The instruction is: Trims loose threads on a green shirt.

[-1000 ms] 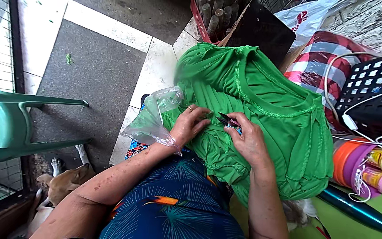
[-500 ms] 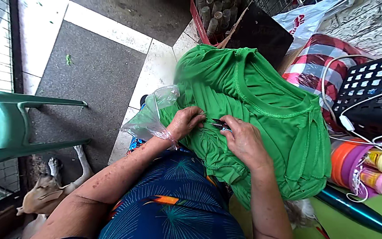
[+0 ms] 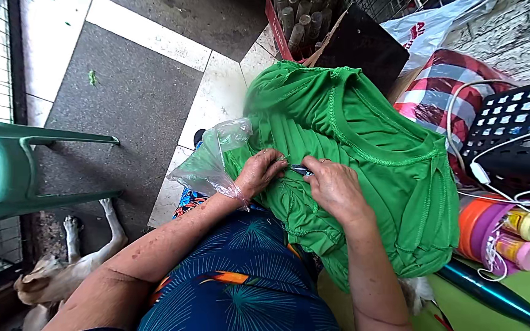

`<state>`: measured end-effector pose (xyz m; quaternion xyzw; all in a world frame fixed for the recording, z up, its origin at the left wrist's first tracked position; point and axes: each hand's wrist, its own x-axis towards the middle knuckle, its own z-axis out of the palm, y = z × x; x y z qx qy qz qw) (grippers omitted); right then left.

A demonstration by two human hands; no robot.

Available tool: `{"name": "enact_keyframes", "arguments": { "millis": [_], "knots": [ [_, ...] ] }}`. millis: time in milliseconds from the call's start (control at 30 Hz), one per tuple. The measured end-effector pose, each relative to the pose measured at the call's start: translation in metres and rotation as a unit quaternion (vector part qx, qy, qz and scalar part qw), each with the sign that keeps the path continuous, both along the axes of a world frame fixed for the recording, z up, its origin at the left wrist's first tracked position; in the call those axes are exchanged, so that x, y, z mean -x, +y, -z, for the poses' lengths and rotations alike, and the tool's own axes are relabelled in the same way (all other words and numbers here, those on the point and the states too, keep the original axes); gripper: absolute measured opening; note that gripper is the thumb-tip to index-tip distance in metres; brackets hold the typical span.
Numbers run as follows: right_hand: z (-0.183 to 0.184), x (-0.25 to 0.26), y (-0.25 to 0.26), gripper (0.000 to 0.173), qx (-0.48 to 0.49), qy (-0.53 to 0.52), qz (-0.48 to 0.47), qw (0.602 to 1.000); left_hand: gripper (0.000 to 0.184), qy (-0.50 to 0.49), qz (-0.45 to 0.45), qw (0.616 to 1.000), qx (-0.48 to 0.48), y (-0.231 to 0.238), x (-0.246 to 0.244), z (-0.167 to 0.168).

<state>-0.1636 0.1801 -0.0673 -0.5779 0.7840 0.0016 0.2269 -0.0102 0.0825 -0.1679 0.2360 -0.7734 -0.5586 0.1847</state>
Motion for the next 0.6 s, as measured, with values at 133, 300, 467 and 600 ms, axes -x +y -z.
{"name": "enact_keyframes", "arguments": {
  "millis": [133,300,467,600],
  "knots": [
    [0.005,0.003,0.004,0.014,0.031,-0.005,-0.005,0.999,0.015,-0.005,-0.009,0.999,-0.042,0.001,0.000,0.001],
    [0.000,0.003,0.002,0.019,0.002,-0.015,-0.009,1.000,0.015,0.002,-0.017,0.995,-0.098,0.002,-0.001,0.002],
    [-0.005,-0.006,-0.004,0.019,-0.034,0.005,-0.015,0.999,0.013,0.021,-0.042,0.994,-0.104,0.005,0.001,0.006],
    [0.001,-0.012,-0.005,0.013,-0.006,0.036,-0.031,0.999,0.012,0.031,-0.051,0.993,-0.107,0.007,0.000,0.007]
  ]
}}
